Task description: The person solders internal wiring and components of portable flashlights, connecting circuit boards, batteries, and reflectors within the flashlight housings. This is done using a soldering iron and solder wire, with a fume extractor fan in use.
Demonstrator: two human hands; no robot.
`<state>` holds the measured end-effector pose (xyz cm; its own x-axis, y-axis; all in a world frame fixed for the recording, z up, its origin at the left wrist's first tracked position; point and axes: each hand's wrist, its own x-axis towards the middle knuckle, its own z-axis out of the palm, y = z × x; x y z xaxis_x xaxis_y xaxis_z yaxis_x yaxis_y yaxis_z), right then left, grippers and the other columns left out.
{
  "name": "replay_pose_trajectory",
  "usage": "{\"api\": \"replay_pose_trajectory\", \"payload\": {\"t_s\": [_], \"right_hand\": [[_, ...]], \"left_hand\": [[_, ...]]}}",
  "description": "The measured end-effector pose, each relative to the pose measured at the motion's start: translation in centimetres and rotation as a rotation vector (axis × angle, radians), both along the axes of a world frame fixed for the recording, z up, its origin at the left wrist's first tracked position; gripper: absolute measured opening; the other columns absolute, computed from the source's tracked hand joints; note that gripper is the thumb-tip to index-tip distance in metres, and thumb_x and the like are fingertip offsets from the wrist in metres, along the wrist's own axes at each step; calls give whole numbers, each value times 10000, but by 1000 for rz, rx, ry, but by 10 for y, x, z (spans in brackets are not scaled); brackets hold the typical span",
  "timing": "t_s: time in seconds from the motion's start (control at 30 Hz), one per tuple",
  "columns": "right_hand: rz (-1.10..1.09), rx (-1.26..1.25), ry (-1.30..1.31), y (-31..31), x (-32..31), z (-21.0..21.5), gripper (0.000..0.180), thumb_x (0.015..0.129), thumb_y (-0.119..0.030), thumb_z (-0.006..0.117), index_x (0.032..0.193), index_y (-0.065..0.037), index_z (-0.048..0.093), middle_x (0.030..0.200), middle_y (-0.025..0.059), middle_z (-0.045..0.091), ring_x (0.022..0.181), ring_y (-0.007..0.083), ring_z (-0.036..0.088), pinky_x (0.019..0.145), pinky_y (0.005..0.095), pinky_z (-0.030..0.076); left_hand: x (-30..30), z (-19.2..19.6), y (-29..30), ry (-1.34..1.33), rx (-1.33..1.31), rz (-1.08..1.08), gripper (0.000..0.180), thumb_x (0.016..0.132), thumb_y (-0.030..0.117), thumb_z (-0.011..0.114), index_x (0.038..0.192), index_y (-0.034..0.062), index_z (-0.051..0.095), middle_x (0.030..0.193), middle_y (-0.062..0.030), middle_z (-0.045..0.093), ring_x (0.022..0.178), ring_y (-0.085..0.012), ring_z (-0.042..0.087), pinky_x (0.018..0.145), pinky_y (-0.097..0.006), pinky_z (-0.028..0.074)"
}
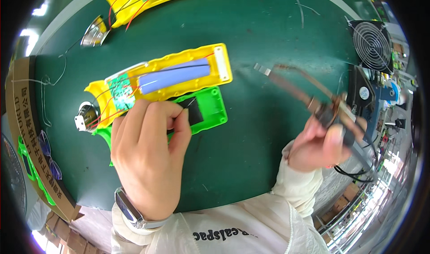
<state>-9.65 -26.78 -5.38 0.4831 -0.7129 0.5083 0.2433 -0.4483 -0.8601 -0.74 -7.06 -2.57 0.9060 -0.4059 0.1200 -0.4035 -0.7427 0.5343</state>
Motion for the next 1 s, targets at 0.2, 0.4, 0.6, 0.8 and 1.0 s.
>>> {"api": "replay_pose_trajectory", "payload": {"t_s": [0.2, 0.4, 0.6, 0.8, 1.0], "right_hand": [[307, 138, 4, 32, -9, 0, 387, 711, -137, 773, 855, 2, 441, 668, 95, 535, 531, 134, 500, 518, 293, 468], [534, 165, 67, 37, 3, 10, 283, 702, -40, 772, 765, 31, 505, 704, 92, 563, 509, 114, 526, 455, 261, 435], [584, 139, 84, 37, 6, 8, 264, 694, -32, 775, 792, 32, 539, 719, 85, 581, 509, 134, 568, 450, 258, 453], [544, 132, 101, 37, 5, 8, 257, 685, -26, 773, 785, 26, 542, 707, 89, 590, 513, 140, 575, 464, 264, 464], [562, 104, 109, 34, 3, 6, 263, 673, -31, 782, 772, 25, 545, 707, 97, 591, 502, 138, 555, 465, 253, 454]], "left_hand": [[0, 0, 0, -12, 9, -3, 180, 705, -81, 691, 789, 25, 572, 694, -35, 516, 592, -133, 455, 561, -261, 396], [0, 1, -1, -2, 18, -9, 174, 705, -83, 687, 790, 24, 581, 695, -36, 520, 595, -132, 458, 562, -261, 397], [-1, 1, -1, -7, 31, -8, 175, 703, -84, 688, 791, 26, 584, 696, -35, 521, 595, -130, 458, 563, -262, 397], [-1, 1, -1, -5, 26, -2, 182, 700, -84, 694, 789, 29, 583, 694, -33, 518, 593, -129, 457, 561, -263, 397], [-1, 0, -1, 4, 10, -2, 186, 701, -82, 697, 788, 30, 577, 695, -32, 519, 589, -128, 458, 557, -263, 399]]}}
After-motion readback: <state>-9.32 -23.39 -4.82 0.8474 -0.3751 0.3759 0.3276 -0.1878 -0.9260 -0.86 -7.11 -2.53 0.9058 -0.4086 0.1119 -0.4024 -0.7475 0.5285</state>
